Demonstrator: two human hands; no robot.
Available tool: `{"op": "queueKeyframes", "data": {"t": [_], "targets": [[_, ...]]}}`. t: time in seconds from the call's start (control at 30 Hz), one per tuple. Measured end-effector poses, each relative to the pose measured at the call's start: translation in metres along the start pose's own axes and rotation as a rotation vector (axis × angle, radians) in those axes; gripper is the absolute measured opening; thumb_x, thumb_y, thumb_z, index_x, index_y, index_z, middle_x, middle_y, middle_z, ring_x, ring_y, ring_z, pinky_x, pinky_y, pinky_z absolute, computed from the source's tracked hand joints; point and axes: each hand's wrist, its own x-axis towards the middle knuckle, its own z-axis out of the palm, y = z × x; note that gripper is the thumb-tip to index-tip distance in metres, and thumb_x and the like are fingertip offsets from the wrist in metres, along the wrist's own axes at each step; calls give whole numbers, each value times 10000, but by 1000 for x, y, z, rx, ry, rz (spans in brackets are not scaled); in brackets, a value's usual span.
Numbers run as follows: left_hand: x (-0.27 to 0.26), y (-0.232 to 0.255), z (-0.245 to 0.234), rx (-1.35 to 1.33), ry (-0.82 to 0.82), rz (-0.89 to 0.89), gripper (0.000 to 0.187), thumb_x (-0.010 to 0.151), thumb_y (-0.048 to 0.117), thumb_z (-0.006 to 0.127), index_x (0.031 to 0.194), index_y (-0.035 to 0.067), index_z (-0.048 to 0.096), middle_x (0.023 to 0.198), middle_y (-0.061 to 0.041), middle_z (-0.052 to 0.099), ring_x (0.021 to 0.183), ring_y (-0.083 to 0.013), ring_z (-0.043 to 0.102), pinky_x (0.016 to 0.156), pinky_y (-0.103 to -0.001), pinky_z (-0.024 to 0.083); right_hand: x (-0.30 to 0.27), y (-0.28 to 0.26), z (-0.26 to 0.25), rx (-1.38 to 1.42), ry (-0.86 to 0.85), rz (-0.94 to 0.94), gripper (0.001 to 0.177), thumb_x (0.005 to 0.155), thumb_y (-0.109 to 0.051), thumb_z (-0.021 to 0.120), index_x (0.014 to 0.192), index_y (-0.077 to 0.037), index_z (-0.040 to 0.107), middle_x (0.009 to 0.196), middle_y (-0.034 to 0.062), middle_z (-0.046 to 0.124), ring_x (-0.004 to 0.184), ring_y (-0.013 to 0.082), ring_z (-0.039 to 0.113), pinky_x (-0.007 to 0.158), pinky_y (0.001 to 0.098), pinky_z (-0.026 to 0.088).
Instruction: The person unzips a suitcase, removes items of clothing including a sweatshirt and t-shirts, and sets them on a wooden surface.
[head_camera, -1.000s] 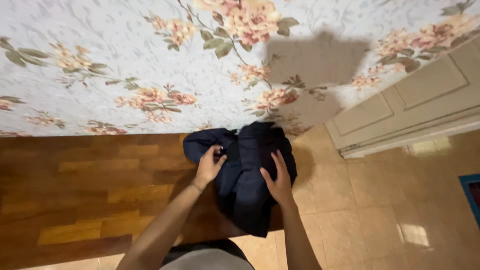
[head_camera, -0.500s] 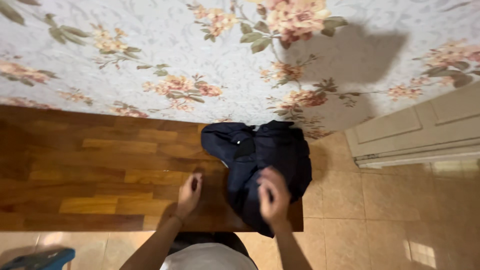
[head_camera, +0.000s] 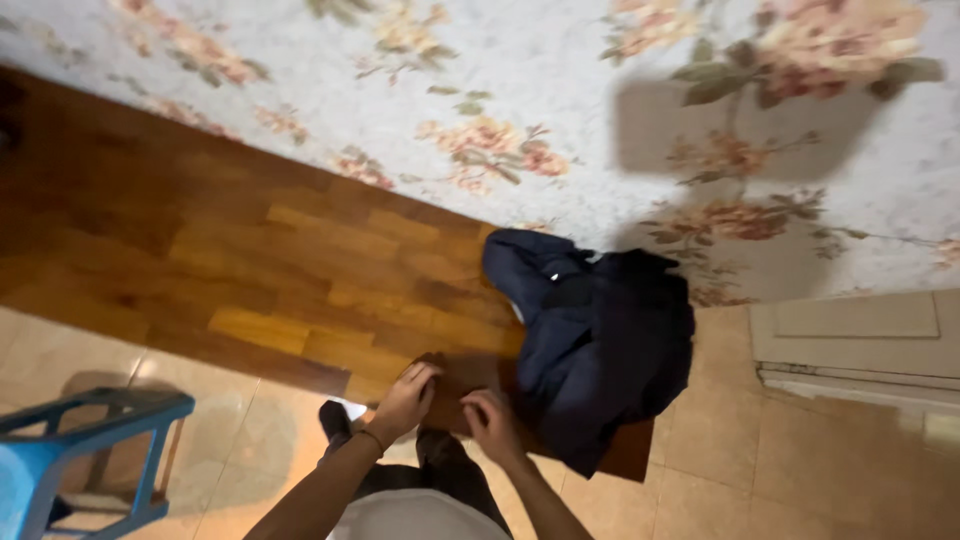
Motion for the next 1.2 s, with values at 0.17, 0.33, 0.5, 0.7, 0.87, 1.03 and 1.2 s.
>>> {"op": "queueKeyframes", "data": {"t": [0.17, 0.33, 0.5, 0.7, 0.87, 1.03, 1.2], "targets": [[-16, 2, -9, 46, -29, 74, 282, 957, 143, 622, 1229, 72, 627, 1263, -172, 628, 1174, -391, 594, 963, -436, 504, -8, -11, 18, -180, 62, 13, 213, 950, -142, 666, 1130, -31, 686, 1172, 157, 666, 1112, 351, 625, 954, 410, 492], [-40, -8, -41, -10, -165, 149, 396, 1017, 268, 581, 1355, 61, 573, 1389, -200, 593, 1282, -395, 557, 1072, -453, 449, -4, -55, 62, -307, 137, -92, 335, 937, -170, 673, 1234, -18, 653, 1299, 181, 643, 1214, 380, 595, 1039, 436, 473], [-96, -38, -100, 3, -261, 32, 589, 1033, 350, 509, 1507, 9, 435, 1436, -275, 535, 1352, -447, 472, 1126, -485, 377, -6, -90, 149, -253, 65, -76, 466, 936, -139, 643, 1364, 23, 559, 1429, 232, 560, 1336, 406, 529, 1104, 445, 426], [-148, -102, -170, 111, -163, 0, 664, 1027, 366, 481, 1523, -62, 375, 1463, -303, 498, 1381, -466, 429, 1147, -470, 343, 17, -131, 243, -321, -37, -284, 508, 954, -93, 623, 1431, 31, 501, 1495, 236, 524, 1389, 414, 497, 1146, 441, 413], [-183, -131, -250, 123, -17, -54, 634, 1054, 396, 482, 1508, -37, 393, 1497, -274, 503, 1409, -436, 443, 1147, -448, 379, 39, -197, 311, -261, -201, -291, 638, 895, -87, 612, 1482, 55, 408, 1552, 260, 429, 1415, 425, 423, 1126, 447, 376], [-215, -131, -309, -7, 110, -338, 665, 1017, 431, 469, 1551, 48, 370, 1481, -241, 514, 1375, -398, 478, 1113, -421, 416, 76, -245, 364, -187, -382, -221, 522, 1033, -150, 521, 1511, 25, 408, 1570, 232, 439, 1432, 390, 445, 1141, 408, 391], [-237, -156, -347, -21, 320, -369, 646, 1062, 397, 472, 1572, 29, 325, 1509, -284, 474, 1405, -422, 436, 1137, -428, 376, 114, -265, 418, -154, -472, -403, 502, 1028, -151, 560, 1489, 15, 452, 1526, 232, 500, 1403, 392, 509, 1134, 407, 432]]}}
